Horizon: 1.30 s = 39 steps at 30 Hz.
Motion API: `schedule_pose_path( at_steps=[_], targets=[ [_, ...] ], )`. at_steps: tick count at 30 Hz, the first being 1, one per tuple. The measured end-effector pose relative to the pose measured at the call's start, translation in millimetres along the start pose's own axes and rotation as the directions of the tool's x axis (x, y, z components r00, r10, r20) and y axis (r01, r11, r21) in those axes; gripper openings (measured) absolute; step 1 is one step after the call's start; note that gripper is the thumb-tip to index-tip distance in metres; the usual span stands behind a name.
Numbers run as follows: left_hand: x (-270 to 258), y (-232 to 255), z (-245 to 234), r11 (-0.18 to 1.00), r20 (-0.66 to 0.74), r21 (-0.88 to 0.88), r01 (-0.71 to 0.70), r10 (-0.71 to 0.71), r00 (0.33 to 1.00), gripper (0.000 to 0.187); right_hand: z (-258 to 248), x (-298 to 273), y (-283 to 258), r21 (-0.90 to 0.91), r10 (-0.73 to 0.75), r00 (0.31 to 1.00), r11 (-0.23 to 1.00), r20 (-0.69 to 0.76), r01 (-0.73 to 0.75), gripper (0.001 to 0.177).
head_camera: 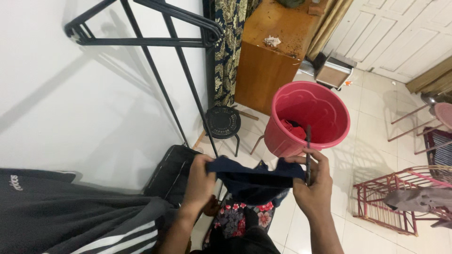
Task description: The person takes various garments from a pink plastic basin and places them onto black hangers. They then hang the clothes on a metal clothing rack, arranging them in a row. The items include a black shirt, a green shirt, a dark blue shirt, and a red shirt.
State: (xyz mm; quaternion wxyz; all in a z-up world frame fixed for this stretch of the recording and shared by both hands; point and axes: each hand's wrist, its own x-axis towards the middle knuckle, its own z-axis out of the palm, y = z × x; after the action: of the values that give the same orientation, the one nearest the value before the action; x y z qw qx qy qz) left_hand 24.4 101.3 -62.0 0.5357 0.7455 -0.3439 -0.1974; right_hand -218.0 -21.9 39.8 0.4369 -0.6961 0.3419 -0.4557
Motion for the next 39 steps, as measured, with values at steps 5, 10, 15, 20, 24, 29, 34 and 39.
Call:
schedule_pose_path(
  at_steps=[5, 10, 15, 20, 24, 29, 34, 39],
  targets=[
    [-23, 66, 14, 0.749, 0.272, 0.084, -0.657, 0.617, 0.738, 0.051, -12, 15, 0, -0.112, 0.049, 0.98, 0.993, 0.194, -0.028, 0.077],
    [-33, 97, 54, 0.984, 0.392, -0.164, -0.073, 0.133, 0.911, 0.039, -26, 31, 6, -0.084, -0.101, 0.943, 0.987, 0.318, 0.134, 0.074],
    [-31, 113, 90, 0.961, 0.359, -0.212, -0.178, 0.246, 0.9, 0.045, -37, 50, 20, 0.069, -0.12, 0.955, 0.992, 0.271, 0.105, 0.073],
    [-27, 126, 132, 0.912, 0.119, -0.034, -0.408, 0.409, 0.905, 0.02, -49, 66, 34, 0.068, -0.08, 0.952, 0.996, 0.295, 0.062, 0.073],
    [-18, 128, 114, 0.978, 0.347, -0.198, 0.072, 0.001, 0.938, 0.019, -78, 80, 48, 0.049, -0.147, 0.966, 0.989, 0.215, 0.139, 0.073],
    [-16, 144, 110, 0.924, 0.446, -0.179, 0.337, -0.229, 0.865, 0.025, -101, 83, 55, 0.123, 0.007, 0.934, 0.991, 0.358, -0.055, 0.081],
    [-8, 149, 122, 0.957, 0.249, -0.278, 0.083, -0.011, 0.968, 0.026, -134, 87, 75, 0.444, -0.164, 0.939, 0.896, 0.303, 0.013, 0.054],
    [12, 149, 121, 0.983, 0.148, -0.153, 0.103, -0.08, 0.986, 0.025, -180, 75, 131, 0.609, -0.033, 0.996, 0.79, -0.077, 0.073, 0.072]
  ],
)
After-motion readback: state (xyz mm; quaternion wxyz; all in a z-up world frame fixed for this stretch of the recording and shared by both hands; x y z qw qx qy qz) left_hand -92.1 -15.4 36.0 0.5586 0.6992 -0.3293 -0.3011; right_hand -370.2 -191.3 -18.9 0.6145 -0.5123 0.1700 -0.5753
